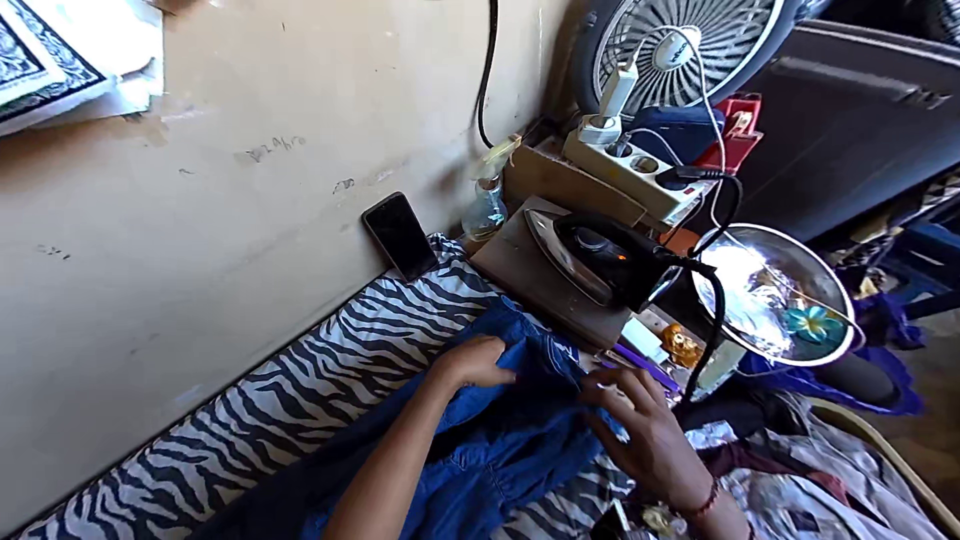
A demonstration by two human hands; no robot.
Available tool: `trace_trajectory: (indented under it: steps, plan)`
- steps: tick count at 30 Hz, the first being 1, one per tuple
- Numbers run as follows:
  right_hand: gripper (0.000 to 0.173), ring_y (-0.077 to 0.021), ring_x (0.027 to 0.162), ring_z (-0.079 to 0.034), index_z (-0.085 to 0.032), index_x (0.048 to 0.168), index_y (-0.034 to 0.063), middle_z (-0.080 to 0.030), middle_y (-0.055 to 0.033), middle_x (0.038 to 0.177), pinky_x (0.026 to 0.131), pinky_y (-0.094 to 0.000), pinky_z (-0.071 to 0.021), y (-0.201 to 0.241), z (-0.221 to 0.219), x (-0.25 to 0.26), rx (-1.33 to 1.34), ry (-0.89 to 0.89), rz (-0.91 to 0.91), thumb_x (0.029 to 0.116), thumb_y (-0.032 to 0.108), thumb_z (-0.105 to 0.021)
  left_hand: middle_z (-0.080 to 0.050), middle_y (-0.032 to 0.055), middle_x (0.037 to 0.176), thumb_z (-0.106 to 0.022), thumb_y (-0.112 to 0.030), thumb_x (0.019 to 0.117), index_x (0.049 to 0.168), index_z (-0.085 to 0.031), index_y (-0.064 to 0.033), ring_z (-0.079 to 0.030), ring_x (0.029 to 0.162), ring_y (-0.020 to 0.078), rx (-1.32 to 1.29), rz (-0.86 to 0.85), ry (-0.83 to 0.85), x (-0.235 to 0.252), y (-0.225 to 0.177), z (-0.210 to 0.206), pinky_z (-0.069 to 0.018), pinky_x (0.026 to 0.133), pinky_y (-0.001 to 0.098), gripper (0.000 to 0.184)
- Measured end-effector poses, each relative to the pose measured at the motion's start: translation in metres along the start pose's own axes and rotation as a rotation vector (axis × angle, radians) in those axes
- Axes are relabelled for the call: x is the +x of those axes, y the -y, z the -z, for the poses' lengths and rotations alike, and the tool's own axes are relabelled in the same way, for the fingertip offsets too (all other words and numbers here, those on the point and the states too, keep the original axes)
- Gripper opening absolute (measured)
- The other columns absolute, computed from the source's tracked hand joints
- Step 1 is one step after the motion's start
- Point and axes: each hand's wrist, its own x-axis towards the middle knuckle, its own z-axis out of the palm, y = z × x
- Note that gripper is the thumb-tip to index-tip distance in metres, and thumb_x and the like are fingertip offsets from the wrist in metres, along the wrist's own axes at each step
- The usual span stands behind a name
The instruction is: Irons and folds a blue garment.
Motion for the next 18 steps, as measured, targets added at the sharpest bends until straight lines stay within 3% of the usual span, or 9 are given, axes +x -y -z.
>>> trace_trajectory:
  steps: [2, 3, 6, 8, 10, 12, 14, 16, 18]
  plan:
    - [0.023, -0.0364, 0.100, -0.066, -0.071, 0.101, 0.0098, -0.071, -0.0132, 0.108, 0.081, -0.0550, -0.0516, 0.003, -0.004, 0.024, -0.031, -0.037, -0.024, 0.0990, 0.026, -0.055, -0.064, 0.0255, 0.095, -0.064, -0.019, 0.0994, 0.101, -0.062, 0.0127, -0.061, 0.090, 0.0344, -0.049, -0.031, -0.019, 0.006, 0.016, -0.003, -0.0475, 0.084, 0.0529, 0.032]
    - [0.023, -0.0402, 0.099, -0.067, -0.070, 0.102, 0.0048, -0.071, -0.0167, 0.107, 0.079, -0.0582, -0.0513, 0.007, -0.009, 0.037, -0.056, -0.040, -0.065, 0.0979, 0.022, -0.056, -0.065, 0.0266, 0.100, -0.064, -0.015, 0.0986, 0.106, -0.063, 0.0129, -0.063, 0.096, 0.0357, -0.075, -0.041, -0.085, 0.010, 0.024, -0.007, -0.0480, 0.089, 0.0534, 0.029]
    - [0.020, -0.0489, 0.102, -0.065, -0.069, 0.106, -0.0030, -0.069, -0.0255, 0.106, 0.079, -0.0645, -0.0499, 0.013, -0.034, 0.064, -0.126, -0.014, -0.250, 0.0963, 0.014, -0.062, -0.065, 0.0293, 0.122, -0.065, -0.015, 0.0982, 0.133, -0.057, 0.0088, -0.062, 0.119, 0.0412, -0.098, -0.024, -0.375, 0.017, 0.030, -0.012, -0.0445, 0.106, 0.0551, 0.043]
    - [0.021, -0.0527, 0.108, -0.063, -0.068, 0.111, -0.0047, -0.066, -0.0293, 0.113, 0.082, -0.0671, -0.0502, 0.014, -0.042, 0.066, -0.120, -0.021, -0.309, 0.0944, 0.008, -0.063, -0.064, 0.0240, 0.129, -0.060, -0.021, 0.1027, 0.146, -0.048, 0.0014, -0.063, 0.120, 0.0366, -0.029, -0.013, -0.580, 0.005, 0.020, -0.012, -0.0477, 0.106, 0.0493, 0.050]
    - [0.022, -0.0460, 0.112, -0.064, -0.069, 0.112, -0.0014, -0.067, -0.0249, 0.118, 0.089, -0.0605, -0.0516, 0.023, -0.040, 0.057, -0.081, -0.129, -0.174, 0.0980, 0.012, -0.058, -0.065, 0.0210, 0.130, -0.058, -0.017, 0.1020, 0.139, -0.058, 0.0004, -0.063, 0.123, 0.0338, 0.084, -0.104, -0.875, -0.020, 0.008, -0.025, -0.0490, 0.106, 0.0445, 0.041]
    - [0.028, -0.0348, 0.128, -0.059, -0.067, 0.117, 0.0108, -0.068, -0.0138, 0.128, 0.105, -0.0531, -0.0460, 0.040, -0.041, 0.045, -0.027, -0.140, 0.022, 0.1076, 0.026, -0.045, -0.072, 0.0175, 0.117, -0.057, -0.009, 0.0982, 0.119, -0.072, -0.0001, -0.068, 0.114, 0.0301, 0.179, -0.246, -1.170, -0.047, -0.002, -0.060, -0.0544, 0.101, 0.0397, 0.027]
    - [0.046, -0.0274, 0.146, -0.044, -0.059, 0.133, 0.0236, -0.059, -0.0029, 0.147, 0.118, -0.0573, -0.0283, 0.045, -0.057, 0.031, -0.103, 0.005, 0.111, 0.1107, 0.047, -0.027, -0.071, 0.0138, 0.122, -0.052, -0.014, 0.1005, 0.117, -0.072, -0.0037, -0.063, 0.124, 0.0274, 0.259, -0.259, -1.257, -0.067, 0.002, -0.104, -0.0482, 0.109, 0.0407, 0.028]
    - [0.064, -0.0316, 0.150, -0.039, -0.053, 0.150, 0.0242, -0.049, -0.0064, 0.158, 0.116, -0.0741, -0.0200, 0.023, -0.090, 0.012, -0.205, 0.141, 0.066, 0.1079, 0.057, -0.019, -0.059, 0.0090, 0.146, -0.039, -0.036, 0.1058, 0.136, -0.064, -0.0126, -0.048, 0.143, 0.0277, 0.411, -0.034, -1.166, -0.078, 0.039, -0.151, -0.0302, 0.119, 0.0555, 0.045]
    - [0.067, -0.0324, 0.152, -0.036, -0.046, 0.156, 0.0244, -0.042, -0.0073, 0.163, 0.116, -0.0758, -0.0174, 0.008, -0.101, 0.003, -0.238, 0.215, 0.002, 0.1063, 0.060, -0.019, -0.042, 0.0134, 0.160, -0.026, -0.052, 0.1067, 0.152, -0.050, -0.0146, -0.036, 0.150, 0.0343, 0.458, 0.185, -1.060, -0.080, 0.086, -0.181, -0.0205, 0.118, 0.0692, 0.063]
